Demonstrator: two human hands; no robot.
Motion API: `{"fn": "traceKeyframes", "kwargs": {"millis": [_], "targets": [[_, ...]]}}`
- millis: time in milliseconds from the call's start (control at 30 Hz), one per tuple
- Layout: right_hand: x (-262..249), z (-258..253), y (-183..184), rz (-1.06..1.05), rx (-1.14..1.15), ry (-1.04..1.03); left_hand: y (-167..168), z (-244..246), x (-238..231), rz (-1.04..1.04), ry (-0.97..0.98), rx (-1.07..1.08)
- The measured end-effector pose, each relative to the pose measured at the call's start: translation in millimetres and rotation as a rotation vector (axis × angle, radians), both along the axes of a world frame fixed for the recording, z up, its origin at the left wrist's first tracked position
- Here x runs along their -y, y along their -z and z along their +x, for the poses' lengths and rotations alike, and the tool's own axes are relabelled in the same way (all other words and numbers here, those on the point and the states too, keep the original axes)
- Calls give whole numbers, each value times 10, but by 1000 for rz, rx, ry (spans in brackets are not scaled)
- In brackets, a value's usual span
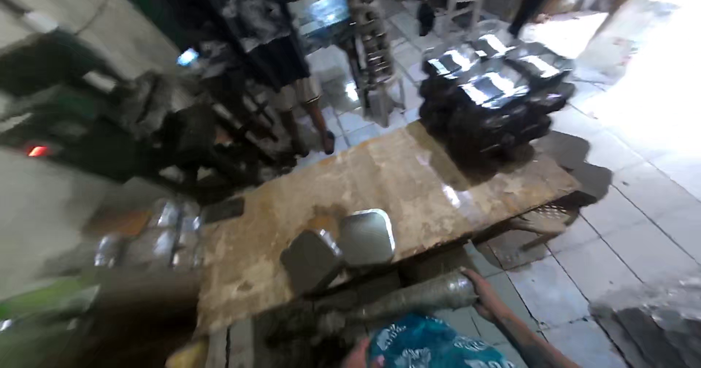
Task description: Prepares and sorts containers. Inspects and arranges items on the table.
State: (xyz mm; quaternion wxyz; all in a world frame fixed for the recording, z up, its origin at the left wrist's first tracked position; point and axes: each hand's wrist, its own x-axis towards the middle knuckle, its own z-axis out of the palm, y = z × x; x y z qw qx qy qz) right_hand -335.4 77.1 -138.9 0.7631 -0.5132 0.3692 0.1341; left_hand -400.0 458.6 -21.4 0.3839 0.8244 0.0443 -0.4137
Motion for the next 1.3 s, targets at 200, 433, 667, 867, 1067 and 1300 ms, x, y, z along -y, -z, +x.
{"fn": "traceKeyframes", "kwargs": {"millis": [200, 433, 667, 867, 1067, 1300], "targets": [[-1158, -277, -2235, -954, 599, -758, -65, -1663, -1172, 143, -521, 144], [-3457, -129, -3920, -1249, 1539, -1270, -493, -2509, -1987, 132, -744, 263], [-5384, -271, -4715, -1186, 1616, -1321, -468, -2431, -3229, 194, -1336, 484], [-5648, -199, -4813, -1113, 1594, -1345, -435, -2403, -2684, -168, -1380, 398], [-5676, -170, -4752, -1079, 1528, -1307, -746, -2327, -2713, 339, -934, 277], [-5646, -235, -4808, -1080, 1500, -1340, -368, -2512, -3722, 720, -947, 318]]}}
